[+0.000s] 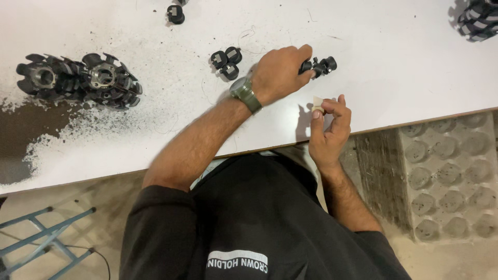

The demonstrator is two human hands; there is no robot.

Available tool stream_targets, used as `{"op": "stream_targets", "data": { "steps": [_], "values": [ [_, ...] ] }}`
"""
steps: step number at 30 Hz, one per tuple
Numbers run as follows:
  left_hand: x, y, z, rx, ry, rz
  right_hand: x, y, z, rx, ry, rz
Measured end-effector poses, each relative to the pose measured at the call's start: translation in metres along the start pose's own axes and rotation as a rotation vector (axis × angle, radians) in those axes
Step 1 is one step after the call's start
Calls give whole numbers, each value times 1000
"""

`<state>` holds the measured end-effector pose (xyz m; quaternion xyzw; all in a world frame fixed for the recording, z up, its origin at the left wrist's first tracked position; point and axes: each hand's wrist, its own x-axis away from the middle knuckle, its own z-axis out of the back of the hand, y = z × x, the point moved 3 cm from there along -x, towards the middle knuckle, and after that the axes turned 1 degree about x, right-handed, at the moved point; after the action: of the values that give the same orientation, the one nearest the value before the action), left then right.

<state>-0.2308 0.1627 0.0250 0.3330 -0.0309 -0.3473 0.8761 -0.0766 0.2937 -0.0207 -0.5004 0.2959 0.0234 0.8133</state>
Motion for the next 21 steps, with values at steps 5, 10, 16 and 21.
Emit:
{"op": "stream_targets", "data": {
  "steps": [5,10,16,21],
  "values": [
    [69,11,-2,-132,70,-27,-6,-14,4,228,-188,70],
    [145,33,4,-95,208,19,-3,-38,-14,299,-383,193],
    [176,44,11,84,213,133,5,-47,-22,386,-424,187],
    [175,39,39,-25,320,97,6,-48,-33,445,-417,201]
  ]
}}
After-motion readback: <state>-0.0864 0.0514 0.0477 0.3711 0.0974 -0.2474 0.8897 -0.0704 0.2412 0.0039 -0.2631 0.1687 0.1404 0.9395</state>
